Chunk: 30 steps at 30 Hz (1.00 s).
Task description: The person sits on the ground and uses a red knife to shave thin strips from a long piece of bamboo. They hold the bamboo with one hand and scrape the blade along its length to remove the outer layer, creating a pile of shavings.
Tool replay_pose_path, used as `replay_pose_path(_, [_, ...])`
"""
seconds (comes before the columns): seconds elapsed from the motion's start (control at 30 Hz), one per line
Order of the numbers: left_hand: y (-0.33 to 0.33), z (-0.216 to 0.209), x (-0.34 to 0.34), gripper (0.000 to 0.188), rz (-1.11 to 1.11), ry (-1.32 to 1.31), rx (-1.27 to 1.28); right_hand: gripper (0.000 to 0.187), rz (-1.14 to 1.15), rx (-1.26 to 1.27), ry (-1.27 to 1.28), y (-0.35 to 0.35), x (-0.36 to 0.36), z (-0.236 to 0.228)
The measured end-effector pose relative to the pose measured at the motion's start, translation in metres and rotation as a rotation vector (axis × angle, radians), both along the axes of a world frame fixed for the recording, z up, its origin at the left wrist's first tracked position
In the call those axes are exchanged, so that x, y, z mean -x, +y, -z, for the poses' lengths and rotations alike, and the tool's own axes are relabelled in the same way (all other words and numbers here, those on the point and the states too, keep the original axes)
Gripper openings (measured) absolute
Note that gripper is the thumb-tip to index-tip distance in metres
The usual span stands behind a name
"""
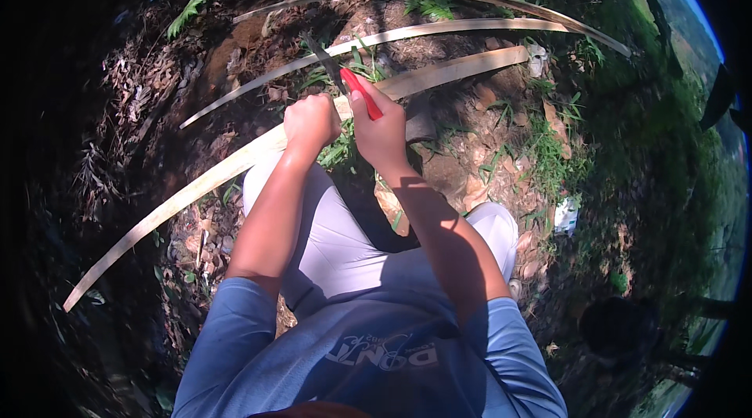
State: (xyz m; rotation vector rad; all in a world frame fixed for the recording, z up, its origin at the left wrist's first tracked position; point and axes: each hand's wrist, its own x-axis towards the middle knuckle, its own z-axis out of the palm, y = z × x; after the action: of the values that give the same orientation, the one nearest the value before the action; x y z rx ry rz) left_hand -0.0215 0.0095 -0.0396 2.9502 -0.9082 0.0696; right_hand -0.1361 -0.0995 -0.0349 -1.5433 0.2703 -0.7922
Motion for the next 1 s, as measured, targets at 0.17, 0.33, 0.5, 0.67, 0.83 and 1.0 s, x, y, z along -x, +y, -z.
replay_pose_path(0.17, [0.000,-0.003,0.000,0.016,-0.063,-0.002,-0.009,0.039,0.011,-0.011,0.024,0.002,-0.043,0.017])
replay_pose_path(0.33, [-0.004,-0.019,-0.004,0.020,-0.128,0.134,-0.109,0.041,-0.032,-0.030,0.029,0.001,-0.037,0.030])
replay_pose_path(0.5, [-0.008,-0.023,-0.006,0.026,-0.152,0.220,-0.157,0.045,-0.054,-0.088,0.019,0.006,-0.019,0.033])
replay_pose_path(0.67, [-0.006,-0.028,-0.016,0.031,-0.167,0.290,-0.176,0.045,-0.029,-0.044,0.129,0.010,0.024,0.037])
replay_pose_path(0.83, [-0.009,-0.023,-0.017,0.035,-0.173,0.284,-0.179,0.046,-0.072,-0.181,0.188,0.010,0.093,0.034])
replay_pose_path(1.0, [-0.008,-0.023,-0.028,0.037,-0.193,0.343,-0.179,0.044,-0.050,-0.042,0.322,0.012,0.174,0.046])
